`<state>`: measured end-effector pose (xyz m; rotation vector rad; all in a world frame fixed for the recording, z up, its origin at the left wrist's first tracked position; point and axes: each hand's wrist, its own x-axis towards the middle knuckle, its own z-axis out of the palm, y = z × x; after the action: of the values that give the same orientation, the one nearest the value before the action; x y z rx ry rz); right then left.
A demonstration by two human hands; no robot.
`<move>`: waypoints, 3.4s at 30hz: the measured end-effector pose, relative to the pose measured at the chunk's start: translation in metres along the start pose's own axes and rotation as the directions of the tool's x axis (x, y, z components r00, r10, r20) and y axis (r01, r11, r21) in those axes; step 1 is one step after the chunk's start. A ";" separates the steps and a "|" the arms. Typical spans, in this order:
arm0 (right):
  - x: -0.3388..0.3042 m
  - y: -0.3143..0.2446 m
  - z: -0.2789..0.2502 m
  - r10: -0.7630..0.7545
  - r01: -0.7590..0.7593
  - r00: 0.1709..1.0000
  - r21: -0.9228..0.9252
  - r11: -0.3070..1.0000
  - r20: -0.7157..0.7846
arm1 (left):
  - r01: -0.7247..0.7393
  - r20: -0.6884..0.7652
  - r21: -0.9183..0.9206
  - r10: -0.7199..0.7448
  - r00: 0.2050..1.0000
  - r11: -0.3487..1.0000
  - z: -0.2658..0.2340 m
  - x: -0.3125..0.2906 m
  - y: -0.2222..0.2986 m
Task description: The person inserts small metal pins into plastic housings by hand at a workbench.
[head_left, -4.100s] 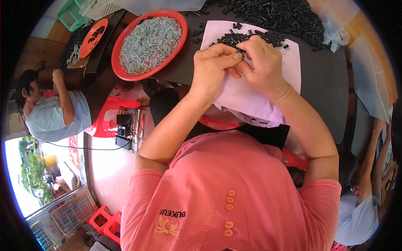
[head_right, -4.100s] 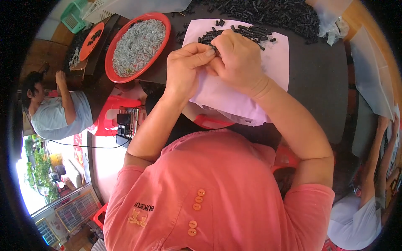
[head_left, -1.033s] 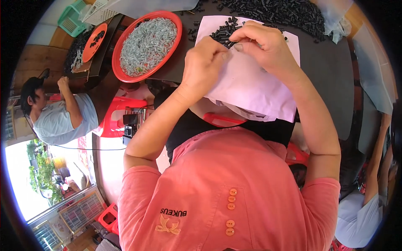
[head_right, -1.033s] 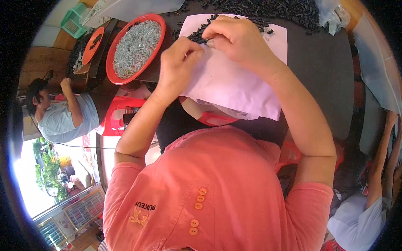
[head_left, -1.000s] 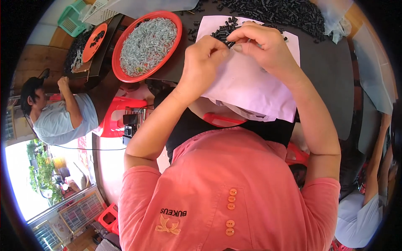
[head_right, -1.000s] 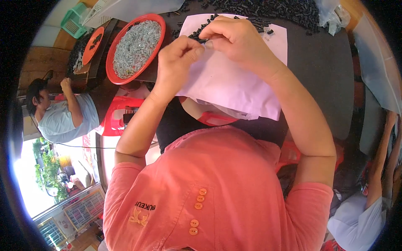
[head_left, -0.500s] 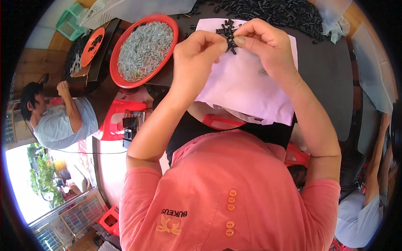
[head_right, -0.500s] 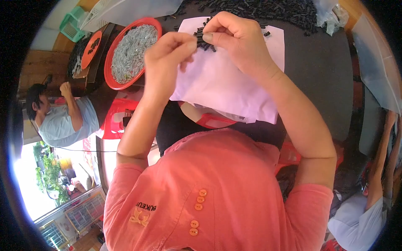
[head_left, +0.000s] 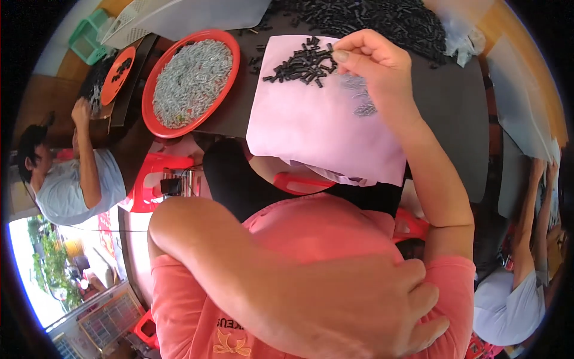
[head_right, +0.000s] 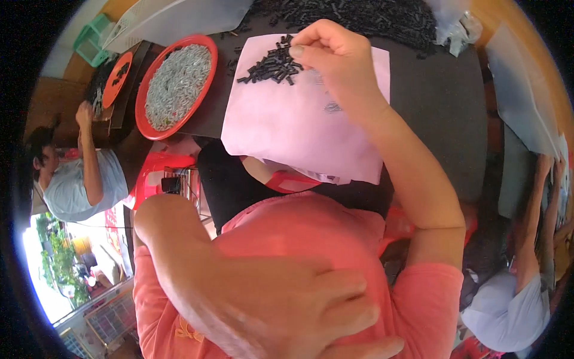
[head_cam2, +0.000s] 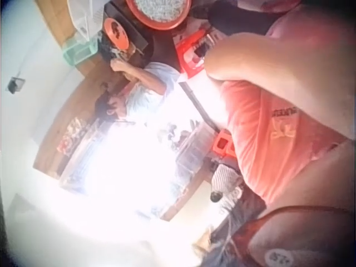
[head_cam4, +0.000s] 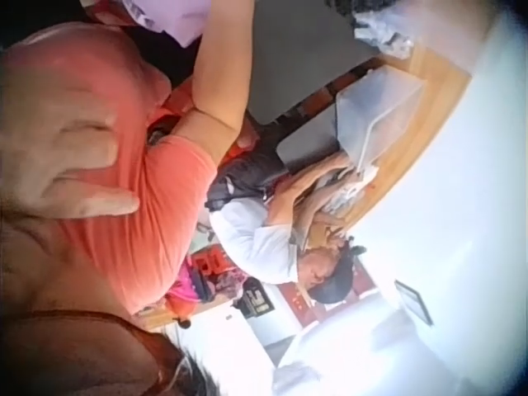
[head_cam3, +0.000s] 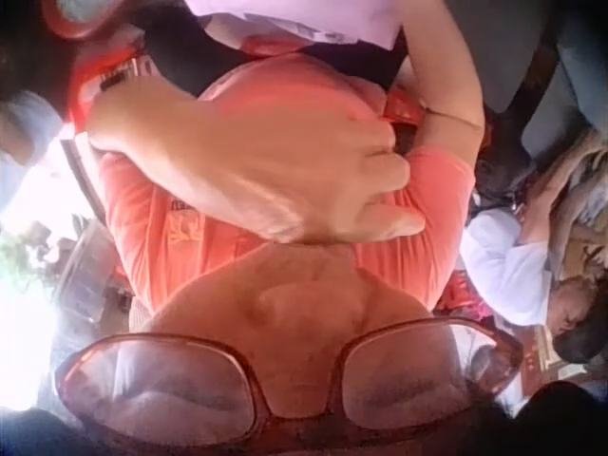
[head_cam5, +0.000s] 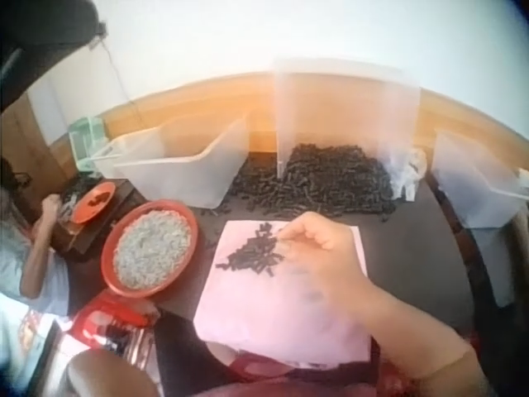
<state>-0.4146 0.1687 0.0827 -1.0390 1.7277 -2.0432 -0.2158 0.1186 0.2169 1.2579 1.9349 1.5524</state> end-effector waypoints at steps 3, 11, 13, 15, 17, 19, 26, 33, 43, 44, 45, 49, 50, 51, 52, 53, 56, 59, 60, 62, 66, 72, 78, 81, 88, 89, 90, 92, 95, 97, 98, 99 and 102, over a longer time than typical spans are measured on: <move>0.006 0.001 -0.001 -0.026 0.025 1.000 0.062 0.998 0.010 | -0.061 -0.138 0.522 0.155 0.978 0.851 0.021 0.017 -0.017; 0.011 -0.006 -0.019 0.007 -0.009 1.000 -0.059 0.998 -0.021 | 0.780 -0.832 0.531 0.026 0.555 0.332 -0.105 -0.046 -0.154; 0.011 -0.004 -0.020 -0.036 0.034 0.999 -0.123 0.992 -0.010 | 0.818 -0.855 0.505 0.030 0.518 0.276 -0.118 -0.060 -0.172; 0.010 -0.001 -0.021 -0.042 0.043 0.999 -0.108 0.993 0.007 | 0.832 -0.846 0.528 0.025 0.533 0.170 -0.119 -0.064 -0.180; 0.009 0.002 -0.020 -0.049 0.052 0.998 -0.093 0.994 0.029 | 0.839 -0.852 0.519 0.015 0.524 0.164 -0.116 -0.065 -0.186; 0.009 0.004 -0.019 -0.034 0.039 0.997 -0.055 0.998 0.075 | 0.847 -0.858 0.508 0.005 0.513 0.157 -0.116 -0.066 -0.186; 0.007 0.006 -0.010 -0.019 0.020 0.999 -0.034 0.999 0.047 | 0.803 -0.909 0.384 0.035 0.415 0.455 -0.107 -0.075 -0.182; 0.007 0.007 -0.009 0.061 -0.058 0.994 -0.041 0.997 0.094 | 0.550 -0.976 0.150 0.036 0.214 0.822 -0.089 -0.077 -0.180; -0.006 0.002 0.011 0.215 -0.237 0.953 0.086 0.968 0.212 | 0.417 -0.990 -0.011 -0.069 0.125 0.909 -0.059 -0.065 -0.156; -0.007 0.000 0.011 0.212 -0.234 0.953 0.082 0.969 0.214 | 0.389 -0.993 0.011 -0.037 0.114 0.921 -0.058 -0.065 -0.157; -0.007 -0.002 0.011 0.224 -0.249 0.953 0.108 0.963 0.203 | 0.361 -0.995 0.033 -0.004 0.103 0.932 -0.057 -0.065 -0.158; -0.008 -0.004 0.010 0.259 -0.301 0.945 0.225 0.927 0.198 | 0.295 -0.998 0.049 0.035 0.052 0.954 -0.053 -0.056 -0.154; -0.008 -0.003 0.010 0.256 -0.299 0.945 0.224 0.928 0.201 | 0.278 -0.997 0.074 0.063 0.048 0.958 -0.051 -0.054 -0.155; -0.008 -0.003 0.010 0.265 -0.316 0.941 0.267 0.910 0.210 | 0.262 -0.995 0.099 0.090 0.045 0.960 -0.050 -0.053 -0.155; -0.008 -0.003 0.009 0.274 -0.333 0.937 0.309 0.891 0.219 | 0.262 -0.995 0.101 0.093 0.043 0.960 -0.050 -0.053 -0.157; -0.008 -0.004 0.009 0.272 -0.332 0.936 0.308 0.891 0.221 | 0.280 -0.987 0.156 0.141 0.073 0.947 -0.051 -0.054 -0.160; -0.008 -0.009 0.010 0.284 -0.323 0.942 0.248 0.913 0.182 | 0.396 -0.959 0.280 0.241 0.148 0.874 -0.052 -0.056 -0.159; -0.009 -0.008 0.015 0.134 -0.149 0.980 0.098 0.984 0.145 | 0.517 -0.920 0.392 0.318 0.230 0.761 -0.055 -0.057 -0.161; -0.010 -0.004 0.016 0.045 -0.050 0.987 0.027 0.998 0.154 | 0.545 -0.900 0.436 0.348 0.262 0.716 -0.056 -0.057 -0.161; -0.011 -0.002 0.016 -0.044 0.052 0.984 -0.042 0.998 0.170 | 0.550 -0.895 0.446 0.335 0.294 0.706 -0.057 -0.055 -0.156; -0.009 -0.001 0.011 -0.291 0.384 0.916 -0.392 0.836 0.277 | 0.561 -0.909 0.396 0.227 0.348 0.727 -0.059 -0.058 -0.151; -0.010 -0.001 0.010 -0.341 0.504 0.857 -0.484 0.715 0.387 | 0.433 -0.936 0.212 0.055 0.348 0.876 -0.062 -0.068 -0.152; -0.009 -0.002 0.008 -0.319 0.514 0.840 -0.455 0.727 0.439 | 0.216 -0.933 -0.203 -0.256 0.252 0.955 -0.063 -0.075 -0.139; -0.011 -0.004 0.011 -0.310 0.489 0.849 -0.414 0.768 0.428 | 0.051 -0.929 -0.284 -0.288 0.233 0.957 -0.061 -0.078 -0.141; -0.015 0.002 0.021 -0.370 0.488 0.861 -0.357 0.797 0.349 | -0.177 -0.915 -0.403 -0.392 0.095 0.898 -0.053 -0.076 -0.145; -0.016 0.002 0.024 -0.370 0.488 0.860 -0.355 0.797 0.352 | -0.223 -0.916 -0.400 -0.394 0.073 0.889 -0.052 -0.077 -0.146; -0.017 0.001 0.026 -0.389 0.494 0.859 -0.338 0.801 0.332 | -0.269 -0.916 -0.395 -0.397 0.051 0.878 -0.052 -0.077 -0.146; -0.018 0.001 0.028 -0.407 0.498 0.859 -0.324 0.804 0.312 | -0.272 -0.915 -0.396 -0.401 0.041 0.877 -0.050 -0.074 -0.144; -0.018 0.002 0.025 -0.439 0.531 0.845 -0.379 0.758 0.306 | -0.232 -0.908 -0.416 -0.415 0.057 0.879 -0.050 -0.074 -0.146; -0.019 -0.001 0.021 -0.425 0.549 0.833 -0.443 0.709 0.353 | -0.190 -0.902 -0.432 -0.425 0.081 0.882 -0.049 -0.077 -0.145; -0.019 -0.001 0.020 -0.421 0.545 0.836 -0.451 0.707 0.352 | -0.142 -0.881 -0.470 -0.454 0.133 0.871 -0.048 -0.079 -0.142; -0.018 0.001 0.020 -0.426 0.559 0.824 -0.413 0.719 0.373 | -0.092 -0.856 -0.504 -0.483 0.183 0.859 -0.048 -0.081 -0.141; -0.016 -0.002 0.020 -0.381 0.545 0.823 -0.396 0.739 0.421 | -0.097 -0.838 -0.534 -0.511 0.193 0.840 -0.044 -0.089 -0.142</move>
<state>-0.3890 0.1641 0.0793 -2.0361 2.0114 -1.5310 -0.2591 0.0208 0.0803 -0.5227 1.8221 2.7671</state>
